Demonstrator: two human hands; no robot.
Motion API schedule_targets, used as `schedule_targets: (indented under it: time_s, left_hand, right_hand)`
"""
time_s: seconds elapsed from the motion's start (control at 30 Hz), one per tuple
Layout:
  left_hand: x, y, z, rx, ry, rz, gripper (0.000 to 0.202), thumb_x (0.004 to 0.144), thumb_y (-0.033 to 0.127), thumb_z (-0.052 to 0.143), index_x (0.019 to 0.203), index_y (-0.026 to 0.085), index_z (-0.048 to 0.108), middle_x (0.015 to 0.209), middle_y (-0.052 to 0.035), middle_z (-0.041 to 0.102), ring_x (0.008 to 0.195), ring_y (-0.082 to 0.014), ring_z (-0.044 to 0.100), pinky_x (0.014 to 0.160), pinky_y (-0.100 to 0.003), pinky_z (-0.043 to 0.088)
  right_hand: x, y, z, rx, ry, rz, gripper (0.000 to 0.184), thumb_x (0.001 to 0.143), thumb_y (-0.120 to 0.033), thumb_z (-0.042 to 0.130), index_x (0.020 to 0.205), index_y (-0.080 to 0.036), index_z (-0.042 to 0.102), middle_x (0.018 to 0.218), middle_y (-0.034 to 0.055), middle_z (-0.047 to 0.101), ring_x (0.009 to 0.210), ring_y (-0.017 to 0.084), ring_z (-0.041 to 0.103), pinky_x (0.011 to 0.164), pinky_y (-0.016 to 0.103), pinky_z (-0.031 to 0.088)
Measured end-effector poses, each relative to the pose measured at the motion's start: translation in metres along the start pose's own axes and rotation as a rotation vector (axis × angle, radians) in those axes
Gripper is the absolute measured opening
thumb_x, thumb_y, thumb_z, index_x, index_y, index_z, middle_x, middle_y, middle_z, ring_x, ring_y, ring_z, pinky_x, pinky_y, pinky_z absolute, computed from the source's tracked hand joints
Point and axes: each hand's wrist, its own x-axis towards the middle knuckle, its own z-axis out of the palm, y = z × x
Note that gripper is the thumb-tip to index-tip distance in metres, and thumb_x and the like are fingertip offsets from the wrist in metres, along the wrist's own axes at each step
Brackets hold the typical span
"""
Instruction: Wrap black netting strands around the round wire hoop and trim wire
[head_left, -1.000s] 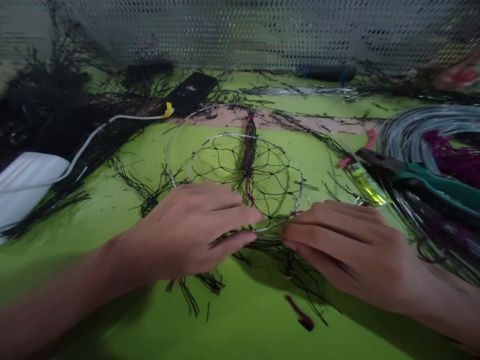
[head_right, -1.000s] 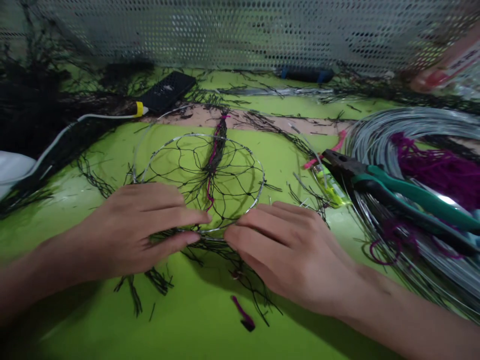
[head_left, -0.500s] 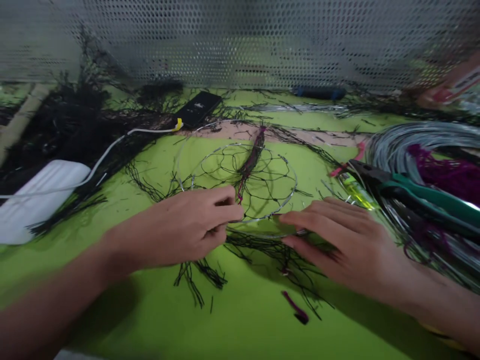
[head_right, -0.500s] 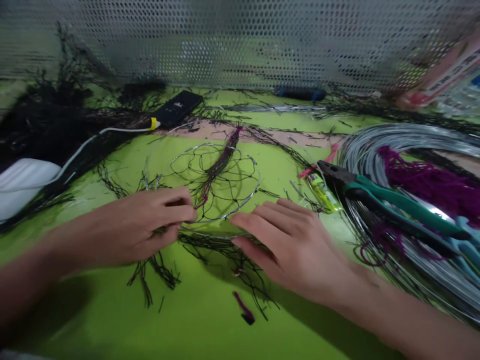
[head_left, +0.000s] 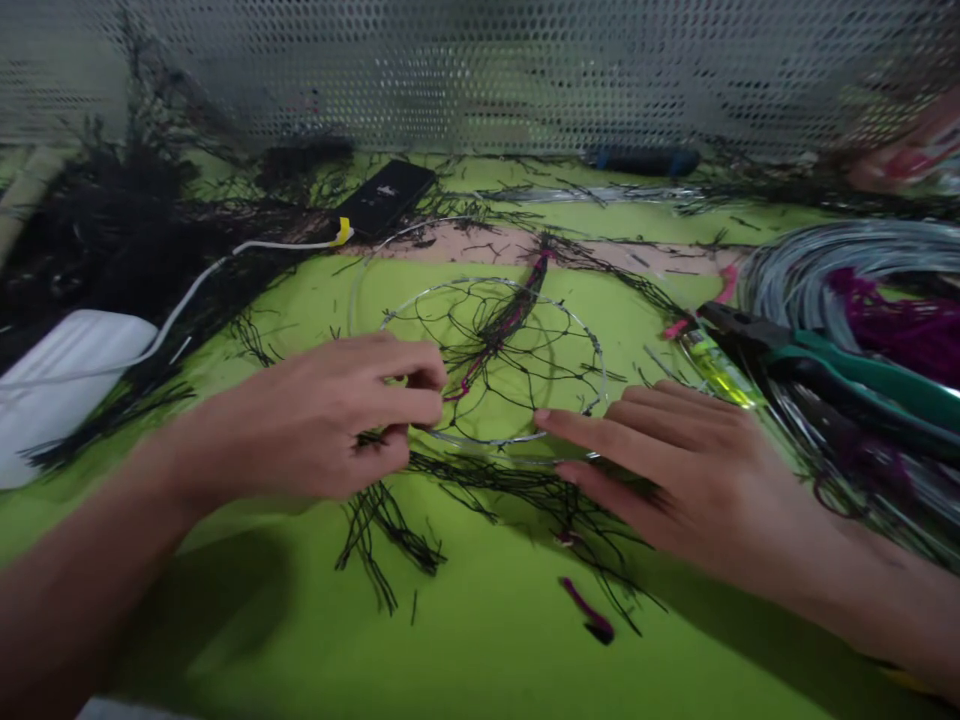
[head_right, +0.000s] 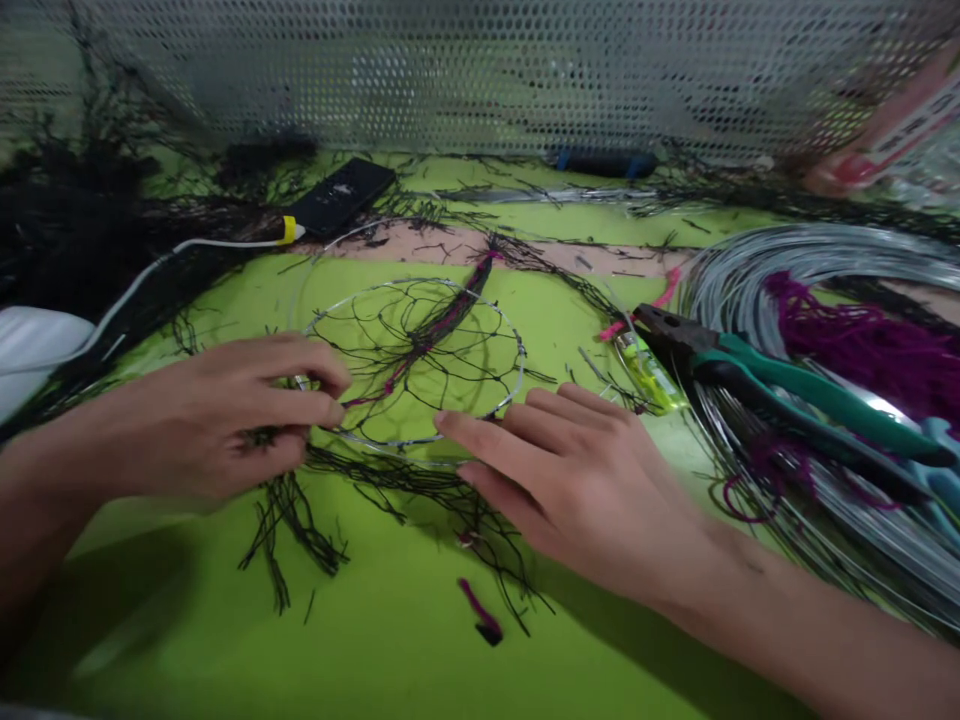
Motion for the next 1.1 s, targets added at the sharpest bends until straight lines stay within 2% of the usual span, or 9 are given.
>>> schedule_targets:
  time_s: [0.1,0.23,0.37,0.43,0.5,0.7,0.9,1.0,1.1]
  left_hand:
    - [-0.005,-0.007,-0.004,0.034,0.024,0.034,0.018,0.092,0.011,0.047,0.086,0.019,0.062,0.113,-0.0048,0.064,0.097,-0.019,0.064,0.081,-0.032,0.048]
    - [-0.004,-0.009,-0.003,0.147,0.06,0.035,0.017,0.094,0.012,0.048,0.088,0.019,0.063,0.107,-0.0049,0.066,0.091,-0.0189,0.064,0.078,-0.033,0.05]
    - [0.009,0.012,0.008,0.209,0.163,-0.026,0.025,0.092,0.012,0.049,0.111,0.017,0.065,0.119,-0.0097,0.066,0.101,-0.0236,0.064,0.089,-0.04,0.052]
    - [0.018,0.026,0.015,0.141,0.178,-0.02,0.027,0.098,0.022,0.052,0.122,0.018,0.063,0.121,-0.0102,0.068,0.105,-0.0268,0.065,0.091,-0.044,0.052]
    - [0.025,0.037,0.021,0.06,0.192,-0.027,0.025,0.103,0.029,0.051,0.121,0.017,0.065,0.111,-0.0079,0.073,0.097,-0.024,0.068,0.085,-0.041,0.054]
    - [0.031,0.041,0.024,-0.03,0.132,0.025,0.028,0.107,0.018,0.041,0.107,0.016,0.069,0.091,-0.004,0.072,0.078,-0.0166,0.064,0.068,-0.029,0.048]
    - [0.027,0.038,0.018,-0.086,0.092,0.091,0.031,0.101,0.002,0.041,0.109,0.014,0.068,0.096,-0.0035,0.072,0.08,-0.0144,0.064,0.067,-0.026,0.046]
    - [0.028,0.038,0.02,-0.143,0.088,0.089,0.03,0.103,0.005,0.041,0.111,0.015,0.068,0.102,-0.0036,0.073,0.083,-0.0134,0.066,0.067,-0.024,0.047]
    - [0.029,0.04,0.023,-0.153,0.107,-0.005,0.026,0.106,0.013,0.043,0.113,0.017,0.068,0.103,-0.0027,0.073,0.079,-0.0122,0.068,0.064,-0.023,0.046]
  right_hand:
    - [0.0,0.001,0.0,0.006,0.03,0.041,0.037,0.097,-0.023,0.066,0.131,-0.012,0.059,0.075,0.0004,0.068,0.064,0.014,0.06,0.059,0.029,0.045]
    - [0.001,0.0,-0.001,0.03,0.001,-0.015,0.009,0.097,-0.021,0.064,0.102,-0.014,0.068,0.077,0.0011,0.069,0.065,0.013,0.06,0.063,0.029,0.046]
    - [0.003,-0.002,-0.002,0.016,0.049,-0.008,0.007,0.096,-0.02,0.066,0.097,-0.013,0.069,0.077,0.0018,0.07,0.066,0.013,0.06,0.064,0.029,0.046]
    - [0.003,-0.002,-0.003,0.013,0.052,-0.003,0.007,0.096,-0.019,0.066,0.098,-0.013,0.07,0.075,0.0017,0.069,0.064,0.014,0.059,0.063,0.03,0.045]
    - [0.003,-0.002,-0.003,0.017,0.054,-0.02,0.007,0.095,-0.018,0.066,0.099,-0.013,0.069,0.074,0.0016,0.068,0.064,0.014,0.057,0.062,0.03,0.045]
    - [0.005,-0.004,-0.003,0.019,0.028,-0.072,0.008,0.096,-0.017,0.065,0.1,-0.012,0.068,0.068,0.0011,0.063,0.062,0.015,0.054,0.058,0.031,0.042]
    - [0.003,-0.007,-0.005,0.041,0.028,-0.071,0.009,0.096,-0.02,0.065,0.097,-0.011,0.069,0.07,0.0019,0.063,0.063,0.015,0.054,0.057,0.031,0.043]
    - [0.002,-0.009,-0.006,0.053,0.043,-0.013,0.01,0.095,-0.022,0.067,0.09,-0.014,0.071,0.077,0.0045,0.064,0.064,0.014,0.056,0.055,0.028,0.044]
    - [0.002,-0.01,-0.007,0.068,0.082,0.042,0.007,0.093,-0.02,0.069,0.09,-0.014,0.071,0.087,0.0073,0.067,0.069,0.013,0.061,0.058,0.025,0.048]
